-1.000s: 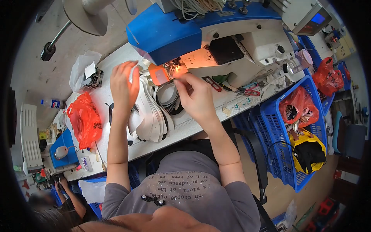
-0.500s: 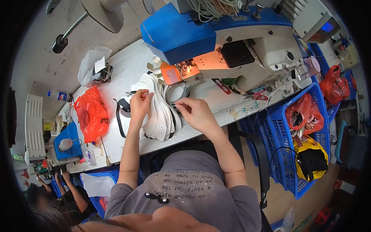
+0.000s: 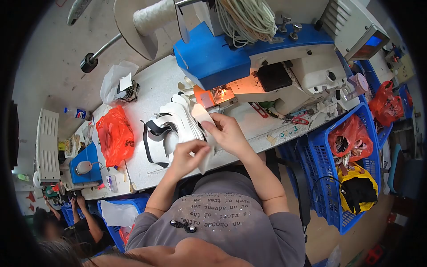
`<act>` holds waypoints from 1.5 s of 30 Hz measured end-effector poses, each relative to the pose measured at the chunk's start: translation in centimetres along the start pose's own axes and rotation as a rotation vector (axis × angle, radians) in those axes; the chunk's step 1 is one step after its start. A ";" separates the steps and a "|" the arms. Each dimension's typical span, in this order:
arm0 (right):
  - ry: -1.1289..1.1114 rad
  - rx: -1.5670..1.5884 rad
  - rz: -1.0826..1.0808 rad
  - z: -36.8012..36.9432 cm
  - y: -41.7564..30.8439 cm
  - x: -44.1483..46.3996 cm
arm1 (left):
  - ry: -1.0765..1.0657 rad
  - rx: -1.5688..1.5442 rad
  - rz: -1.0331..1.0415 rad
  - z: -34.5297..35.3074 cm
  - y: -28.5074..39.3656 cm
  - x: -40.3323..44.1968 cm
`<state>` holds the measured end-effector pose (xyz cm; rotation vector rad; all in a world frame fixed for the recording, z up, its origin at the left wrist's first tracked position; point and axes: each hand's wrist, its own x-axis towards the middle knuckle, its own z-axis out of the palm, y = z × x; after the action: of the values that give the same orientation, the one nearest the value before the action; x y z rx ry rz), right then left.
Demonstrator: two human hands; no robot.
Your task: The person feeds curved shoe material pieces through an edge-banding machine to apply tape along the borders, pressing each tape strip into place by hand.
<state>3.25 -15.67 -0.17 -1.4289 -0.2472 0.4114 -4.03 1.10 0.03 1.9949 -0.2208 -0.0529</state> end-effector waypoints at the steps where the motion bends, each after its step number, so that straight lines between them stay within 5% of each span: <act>1: 0.029 0.020 -0.066 0.1 -0.1 -0.3 | 0.017 0.027 0.058 0.5 0.3 0.2; 8: 0.341 -0.172 -0.275 -1.0 -0.8 0.1 | 0.324 0.473 0.467 0.5 1.6 3.9; 12: 0.417 -0.408 -0.412 -0.9 -1.0 0.6 | 0.267 0.720 0.446 1.2 2.0 5.2; 24: 0.397 -0.863 -0.388 -0.7 -3.3 0.9 | 0.351 0.819 0.431 1.3 2.1 6.3; 45: 0.494 -0.466 -0.347 -0.2 -1.7 1.7 | 0.254 0.817 0.404 -0.4 2.3 7.9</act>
<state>5.11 -15.33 1.34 -1.8492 -0.1882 -0.3076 3.49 -0.87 2.79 2.6855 -0.5380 0.6382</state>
